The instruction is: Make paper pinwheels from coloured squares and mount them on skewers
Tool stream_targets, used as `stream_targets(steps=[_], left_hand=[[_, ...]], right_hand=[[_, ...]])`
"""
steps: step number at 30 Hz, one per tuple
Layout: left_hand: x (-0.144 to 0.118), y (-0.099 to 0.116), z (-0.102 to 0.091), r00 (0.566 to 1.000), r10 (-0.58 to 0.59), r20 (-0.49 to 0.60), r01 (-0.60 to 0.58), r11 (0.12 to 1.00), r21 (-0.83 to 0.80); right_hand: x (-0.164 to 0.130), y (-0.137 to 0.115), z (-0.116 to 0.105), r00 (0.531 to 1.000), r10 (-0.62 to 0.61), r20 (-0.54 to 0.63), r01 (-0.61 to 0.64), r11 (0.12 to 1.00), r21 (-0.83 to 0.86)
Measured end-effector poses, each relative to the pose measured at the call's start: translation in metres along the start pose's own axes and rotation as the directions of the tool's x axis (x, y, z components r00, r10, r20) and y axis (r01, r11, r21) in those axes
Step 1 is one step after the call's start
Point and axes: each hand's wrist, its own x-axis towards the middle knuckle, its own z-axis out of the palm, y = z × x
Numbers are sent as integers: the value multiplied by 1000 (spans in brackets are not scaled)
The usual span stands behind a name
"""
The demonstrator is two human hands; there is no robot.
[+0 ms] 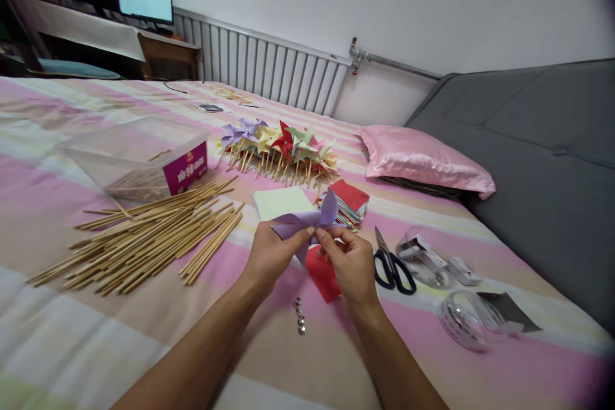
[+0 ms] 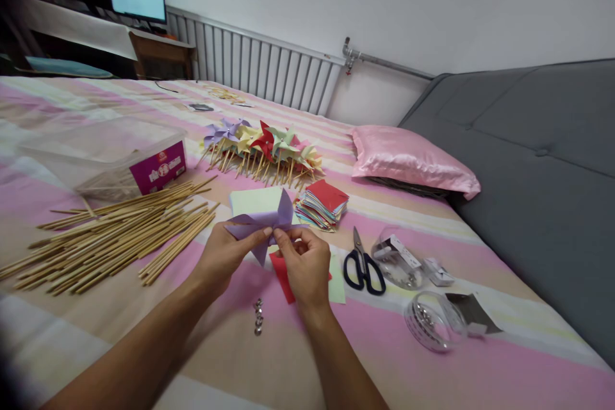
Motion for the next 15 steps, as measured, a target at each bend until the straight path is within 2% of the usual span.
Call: stream_targets(steps=[15], left_hand=[[2,-6,-2,1000,-2,27,3,1000,-21]], right_hand=[[1,-2,-1,998,-54,-33,53,997,-51]])
